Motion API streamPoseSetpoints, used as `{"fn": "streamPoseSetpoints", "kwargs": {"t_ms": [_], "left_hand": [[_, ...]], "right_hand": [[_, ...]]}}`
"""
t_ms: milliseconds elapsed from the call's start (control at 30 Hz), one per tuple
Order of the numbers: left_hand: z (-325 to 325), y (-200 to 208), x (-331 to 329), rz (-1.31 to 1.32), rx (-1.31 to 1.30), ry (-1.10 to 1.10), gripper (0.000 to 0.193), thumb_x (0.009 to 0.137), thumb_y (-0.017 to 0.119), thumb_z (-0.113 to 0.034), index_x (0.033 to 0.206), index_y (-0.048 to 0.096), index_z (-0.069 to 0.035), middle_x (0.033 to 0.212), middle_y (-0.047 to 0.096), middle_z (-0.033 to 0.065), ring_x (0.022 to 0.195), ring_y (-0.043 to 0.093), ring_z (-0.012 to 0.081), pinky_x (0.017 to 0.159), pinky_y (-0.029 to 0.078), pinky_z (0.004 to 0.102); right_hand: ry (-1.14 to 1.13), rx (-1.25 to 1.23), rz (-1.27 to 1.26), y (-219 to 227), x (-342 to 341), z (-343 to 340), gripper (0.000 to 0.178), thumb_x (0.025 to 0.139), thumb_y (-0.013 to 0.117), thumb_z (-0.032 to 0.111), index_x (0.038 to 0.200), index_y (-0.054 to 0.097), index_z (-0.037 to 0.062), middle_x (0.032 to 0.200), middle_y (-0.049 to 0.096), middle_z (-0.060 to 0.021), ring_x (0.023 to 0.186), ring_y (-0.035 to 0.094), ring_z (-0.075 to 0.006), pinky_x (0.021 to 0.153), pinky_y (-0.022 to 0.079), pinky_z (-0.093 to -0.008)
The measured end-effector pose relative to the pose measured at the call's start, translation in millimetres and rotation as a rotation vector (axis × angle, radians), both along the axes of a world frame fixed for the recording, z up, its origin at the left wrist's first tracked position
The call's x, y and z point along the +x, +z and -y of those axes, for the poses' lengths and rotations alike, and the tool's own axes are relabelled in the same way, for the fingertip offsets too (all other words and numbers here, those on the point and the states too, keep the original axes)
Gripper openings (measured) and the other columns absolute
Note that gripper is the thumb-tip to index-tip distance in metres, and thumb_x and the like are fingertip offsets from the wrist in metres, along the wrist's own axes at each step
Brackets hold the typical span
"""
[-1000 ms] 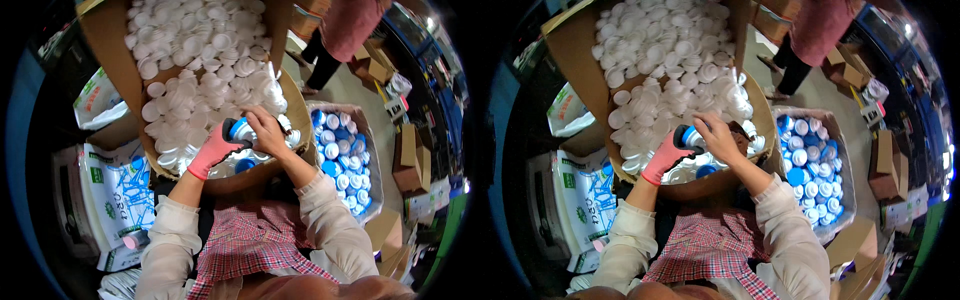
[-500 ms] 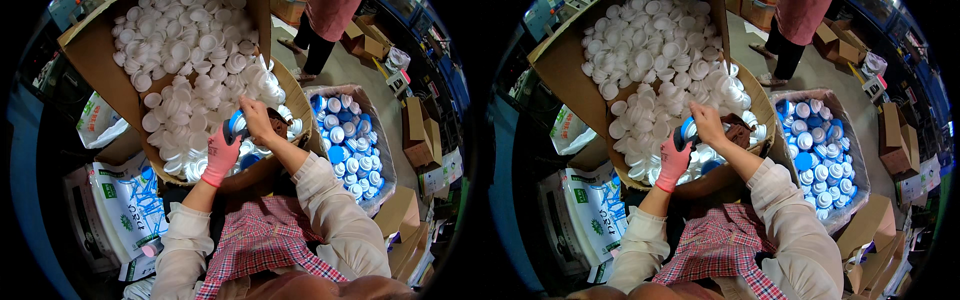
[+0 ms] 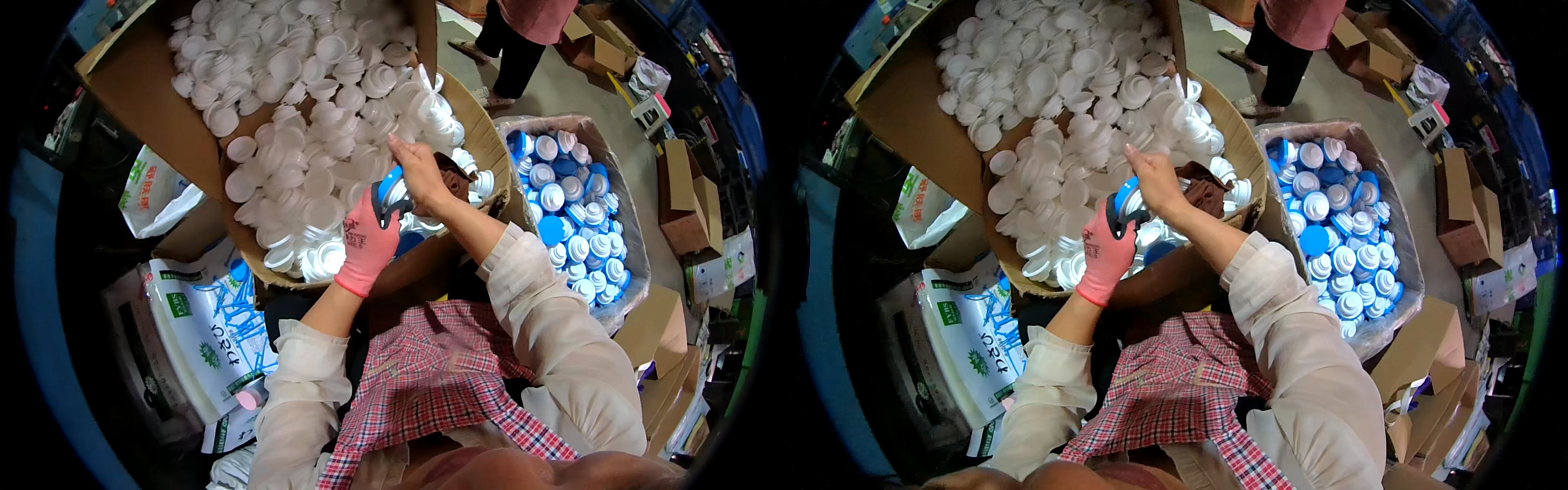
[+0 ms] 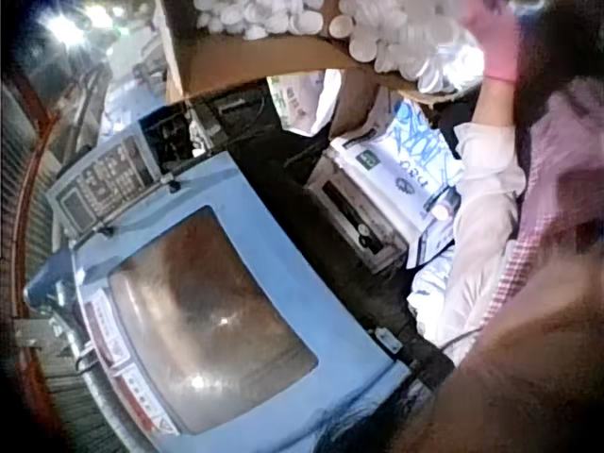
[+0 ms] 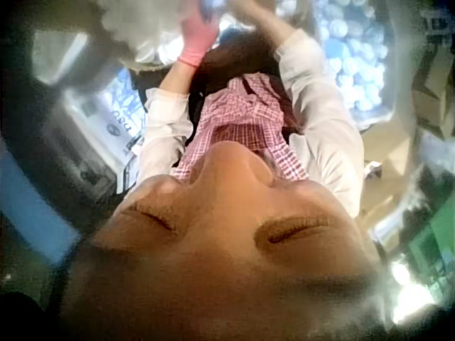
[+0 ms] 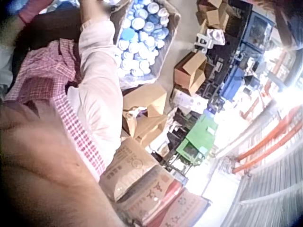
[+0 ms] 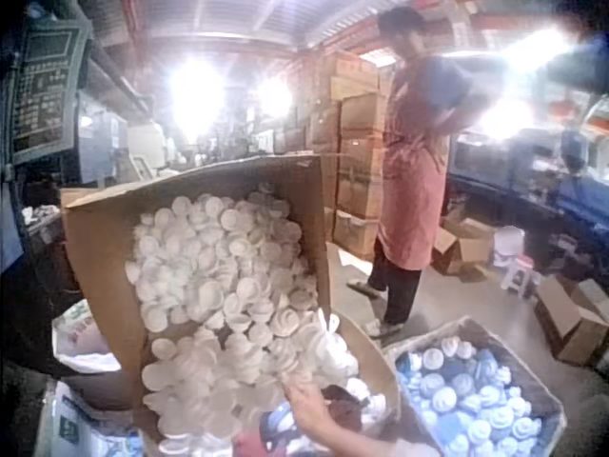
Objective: The person repeatedly picks up white plastic containers and blue lids, places the lids on the containers, and drops the assembled units into a nearby bin. The process is continuous and repetitive throughout the clip.
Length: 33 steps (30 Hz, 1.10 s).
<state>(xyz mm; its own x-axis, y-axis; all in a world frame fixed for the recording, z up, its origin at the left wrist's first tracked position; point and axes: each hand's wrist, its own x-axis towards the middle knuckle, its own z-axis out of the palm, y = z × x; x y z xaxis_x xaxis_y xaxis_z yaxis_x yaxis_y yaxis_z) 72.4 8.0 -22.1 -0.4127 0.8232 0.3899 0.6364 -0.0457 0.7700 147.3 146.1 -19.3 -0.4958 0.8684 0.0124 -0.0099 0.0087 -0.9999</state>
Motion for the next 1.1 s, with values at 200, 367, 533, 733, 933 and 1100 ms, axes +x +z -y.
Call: {"fn": "streamPoseSetpoints", "kwargs": {"t_ms": [200, 367, 533, 733, 933, 1100], "left_hand": [[-2.5, 18.5, -31.9, 1.102, 0.150, -0.302, 0.038, 0.094, 0.062, -0.026, 0.116, 0.053, 0.004, 0.102, 0.064, 0.0142, 0.085, 0.070, 0.0306, 0.073, 0.056, 0.0361], [-4.7, 23.0, -28.8, 1.145, 0.116, -0.384, 0.045, 0.096, 0.058, -0.034, 0.120, 0.051, 0.003, 0.108, 0.063, 0.0159, 0.088, 0.070, 0.0315, 0.076, 0.056, 0.0347], [-17.2, -1.7, -42.4, 1.007, 0.020, -0.532, 0.047, 0.095, 0.057, -0.031, 0.128, 0.048, 0.000, 0.114, 0.061, 0.0189, 0.098, 0.066, 0.0350, 0.081, 0.057, 0.0436], [-12.7, 23.6, -33.0, 0.934, -0.205, -0.356, 0.042, 0.097, 0.051, -0.034, 0.124, 0.051, -0.002, 0.115, 0.061, 0.0164, 0.097, 0.066, 0.0286, 0.078, 0.056, 0.0356], [-19.6, 9.2, -27.0, 0.858, -0.322, -0.326, 0.037, 0.095, 0.054, -0.029, 0.119, 0.055, 0.000, 0.108, 0.063, 0.0162, 0.092, 0.067, 0.0264, 0.075, 0.056, 0.0343], [-27.1, -4.5, -27.0, 0.804, -0.402, -0.265, 0.037, 0.095, 0.054, -0.029, 0.119, 0.055, -0.001, 0.108, 0.063, 0.0157, 0.092, 0.067, 0.0262, 0.076, 0.056, 0.0344]], "right_hand": [[0.247, -0.394, -0.375, 21.6, 2.4, -9.8, 0.039, 0.101, 0.045, 0.035, 0.109, 0.063, 0.0017, 0.103, 0.066, -0.0106, 0.096, 0.062, -0.0195, 0.086, 0.048, -0.0319], [0.316, -0.063, -0.038, 51.6, 33.2, -6.2, 0.030, 0.089, 0.068, 0.019, 0.111, 0.066, -0.0005, 0.099, 0.068, -0.0049, 0.092, 0.060, -0.0126, 0.084, 0.047, -0.0280], [0.198, 0.023, 0.002, 42.7, 42.5, -14.6, 0.021, 0.090, 0.065, 0.022, 0.097, 0.069, 0.0036, 0.079, 0.062, 0.0015, 0.071, 0.052, -0.0082, 0.064, 0.043, -0.0247], [-0.312, 0.099, -0.111, 30.9, 183.7, -39.5, 0.020, 0.089, 0.064, 0.020, 0.098, 0.067, 0.0031, 0.083, 0.063, -0.0033, 0.073, 0.059, -0.0139, 0.056, 0.048, -0.0278], [-1.093, 0.110, -0.069, -51.1, 452.7, -78.9, 0.024, 0.086, 0.060, 0.010, 0.098, 0.058, -0.0106, 0.089, 0.061, -0.0160, 0.075, 0.067, -0.0295, 0.055, 0.062, -0.0400], [-1.454, -0.074, 0.329, -88.8, 574.5, -100.6, 0.023, 0.082, 0.060, 0.009, 0.080, 0.059, -0.0135, 0.072, 0.066, -0.0224, 0.054, 0.069, -0.0316, 0.050, 0.056, -0.0364]]}}
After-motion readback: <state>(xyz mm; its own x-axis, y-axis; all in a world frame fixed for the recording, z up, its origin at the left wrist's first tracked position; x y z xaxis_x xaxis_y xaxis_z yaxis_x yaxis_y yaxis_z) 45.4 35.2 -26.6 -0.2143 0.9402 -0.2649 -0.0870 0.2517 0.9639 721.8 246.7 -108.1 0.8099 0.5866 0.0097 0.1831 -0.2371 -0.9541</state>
